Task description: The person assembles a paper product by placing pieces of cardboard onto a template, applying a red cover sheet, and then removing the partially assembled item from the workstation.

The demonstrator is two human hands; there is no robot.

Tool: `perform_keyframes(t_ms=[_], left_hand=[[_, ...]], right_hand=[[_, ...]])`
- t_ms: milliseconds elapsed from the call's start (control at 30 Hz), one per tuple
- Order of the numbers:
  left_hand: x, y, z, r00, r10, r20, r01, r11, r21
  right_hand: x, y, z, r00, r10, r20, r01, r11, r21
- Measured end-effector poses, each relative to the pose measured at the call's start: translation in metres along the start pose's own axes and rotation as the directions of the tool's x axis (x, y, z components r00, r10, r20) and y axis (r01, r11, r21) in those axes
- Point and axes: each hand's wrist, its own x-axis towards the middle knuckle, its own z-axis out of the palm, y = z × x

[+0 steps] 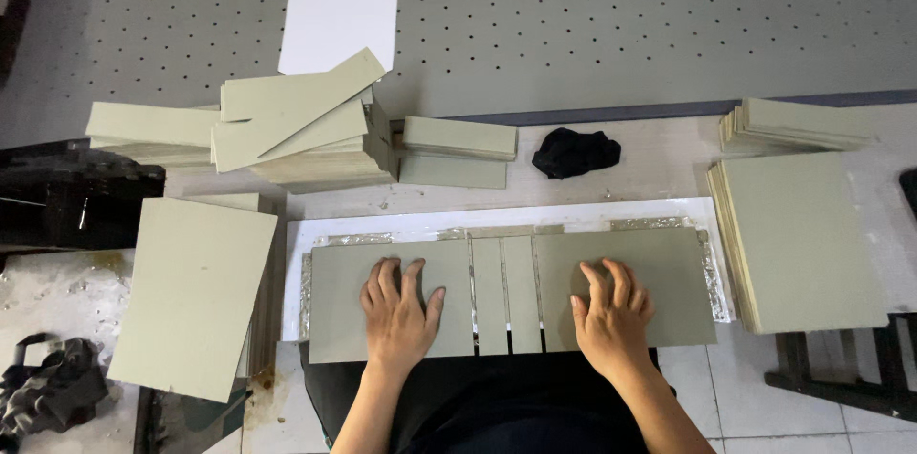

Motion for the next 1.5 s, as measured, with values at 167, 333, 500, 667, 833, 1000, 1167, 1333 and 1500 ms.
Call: perform_keyframes(t_ms=[167,333,500,667,833,1000,1167,1333,1500], left_hand=[[0.003,0.003,-0.006,1.0,-0.004,-0.001,0.004,1.0,0.014],[0.004,0.003,-0.005,1.0,-0.014,-0.004,0.014,0.999,0.039],[0.004,0.002,-0.003,0.999,-0.032,-0.004,0.032,0.999,0.013],[0.004,0.002,0.001,0.998,-0.059,0.021,0.058,0.998,0.024],[0.007,0.001,0.0,0.999,-0.054,0.005,0.054,0.999,-0.002],[0.011,0.002,-0.002,0.999,-0.048,0.009,0.048,0.999,0.024],[0.008,-0.001,0.005,0.997,-0.07,0.025,0.07,0.998,0.007],[0.01,-0.001,0.004,0.997,-0.083,0.009,0.083,0.996,-0.019],[0.013,-0.002,0.006,0.994,-0.109,0.008,0.109,0.994,-0.025]], right_hand=[[0.0,0.0,-0.003,0.996,0.035,0.076,-0.038,0.999,0.038],[0.0,-0.006,-0.01,0.997,-0.022,-0.075,0.02,0.999,-0.034],[0.01,-0.011,-0.022,1.0,0.008,0.01,-0.006,0.982,-0.187],[0.038,-0.011,-0.044,0.997,0.044,0.064,-0.032,0.984,-0.177],[0.084,-0.01,-0.082,0.873,0.135,0.468,-0.064,0.984,-0.166],[0.179,-0.062,-0.126,0.953,-0.296,0.071,0.248,0.889,0.386],[0.31,-0.156,-0.093,0.946,-0.325,-0.016,0.3,0.854,0.425],[0.402,-0.234,-0.018,0.906,-0.386,0.176,0.297,0.873,0.388],[0.439,-0.261,0.055,0.949,-0.304,0.08,0.305,0.952,0.005]])
